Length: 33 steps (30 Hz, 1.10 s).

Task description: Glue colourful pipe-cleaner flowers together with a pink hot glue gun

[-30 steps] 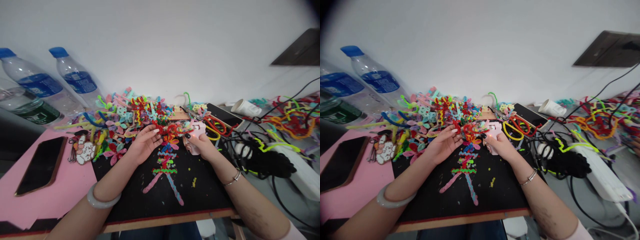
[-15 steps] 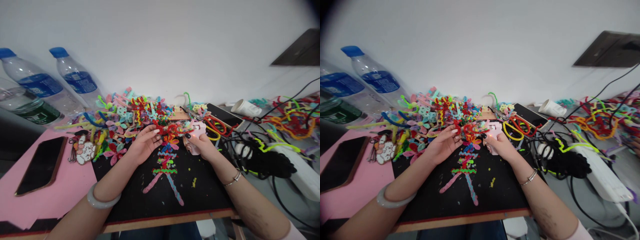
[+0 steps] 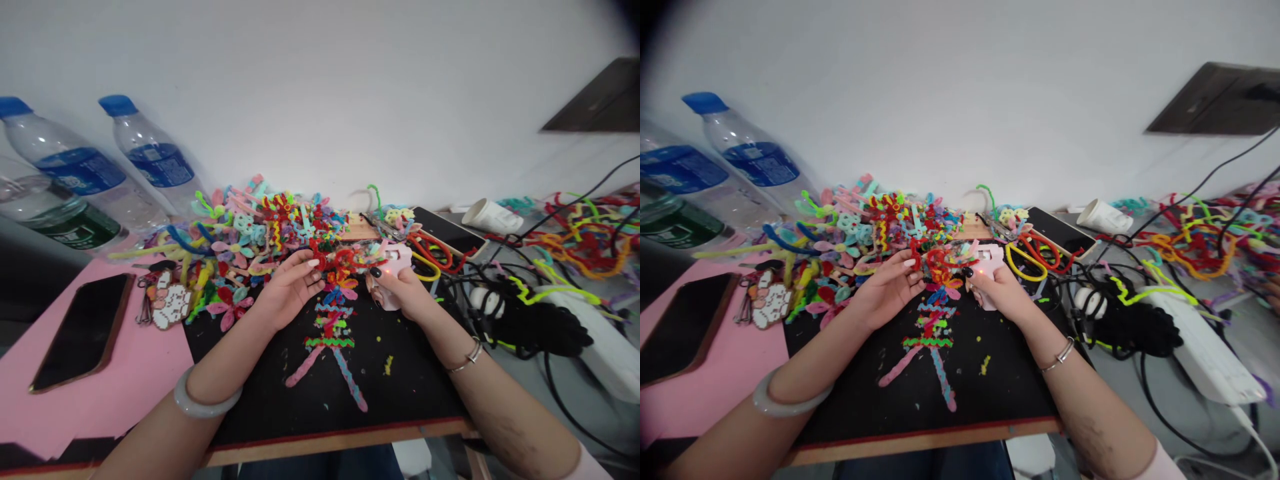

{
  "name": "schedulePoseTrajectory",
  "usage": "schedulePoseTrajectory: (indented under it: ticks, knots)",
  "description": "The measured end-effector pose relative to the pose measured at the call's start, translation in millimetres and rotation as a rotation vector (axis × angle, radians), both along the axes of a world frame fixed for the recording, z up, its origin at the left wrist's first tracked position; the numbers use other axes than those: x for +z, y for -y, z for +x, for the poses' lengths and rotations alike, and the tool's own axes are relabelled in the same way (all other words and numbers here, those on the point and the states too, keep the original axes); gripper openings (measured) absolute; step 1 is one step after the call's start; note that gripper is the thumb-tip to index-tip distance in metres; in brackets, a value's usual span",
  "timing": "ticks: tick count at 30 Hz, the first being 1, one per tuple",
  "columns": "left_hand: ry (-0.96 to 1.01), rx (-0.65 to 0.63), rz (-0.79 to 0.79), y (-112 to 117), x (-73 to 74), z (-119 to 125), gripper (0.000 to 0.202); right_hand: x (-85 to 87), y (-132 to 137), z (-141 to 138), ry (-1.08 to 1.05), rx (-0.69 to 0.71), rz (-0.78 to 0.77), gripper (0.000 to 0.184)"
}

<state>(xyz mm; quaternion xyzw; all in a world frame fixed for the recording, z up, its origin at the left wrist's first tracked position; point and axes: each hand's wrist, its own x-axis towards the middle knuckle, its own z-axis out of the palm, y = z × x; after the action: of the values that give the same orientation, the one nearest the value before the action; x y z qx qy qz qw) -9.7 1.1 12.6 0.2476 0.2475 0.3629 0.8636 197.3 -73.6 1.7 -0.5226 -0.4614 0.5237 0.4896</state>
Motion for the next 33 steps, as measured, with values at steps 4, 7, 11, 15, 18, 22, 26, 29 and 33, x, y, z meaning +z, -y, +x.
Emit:
schedulePoseTrajectory:
  ticks: [4, 7, 11, 15, 18, 22, 26, 29, 33]
  knots:
    - [-0.004, 0.0, 0.003, -0.1, -0.5, 0.0, 0.021, 1.4, 0.2, -0.8, -0.003, 0.003, 0.003, 0.036]
    - [0.0, -0.005, 0.002, -0.1, -0.4, -0.3, 0.02, 2.5, 0.1, -1.4, -0.009, 0.002, 0.002, 0.036]
    - [0.001, -0.018, -0.001, 0.3, 0.9, -0.9, 0.019, 2.8, -0.2, -1.3, -0.018, 0.002, 0.008, 0.037]
    - [-0.008, -0.031, -0.001, 0.6, 1.4, -0.9, 0.019, 1.7, -0.1, -0.8, -0.039, 0.007, 0.013, 0.035]
    - [-0.002, -0.045, 0.004, 0.4, 1.2, -0.6, 0.019, 1.0, 0.0, -0.6, -0.04, 0.005, 0.01, 0.035]
    - [-0.006, -0.074, 0.004, 0.4, 1.8, -0.4, 0.019, 0.6, -0.2, -0.2, -0.031, 0.003, 0.007, 0.035]
    - [-0.005, -0.101, 0.012, 0.7, 3.4, -1.1, 0.017, 0.2, 0.0, 0.3, -0.029, 0.014, -0.005, 0.036]
    - [-0.008, -0.12, 0.012, 0.4, 3.5, -1.4, 0.016, -0.1, 0.6, 0.4, -0.034, 0.021, -0.013, 0.036]
    - [-0.005, -0.125, 0.008, -0.1, 2.6, -1.2, 0.016, -0.6, 0.9, 0.0, -0.052, 0.015, -0.01, 0.035]
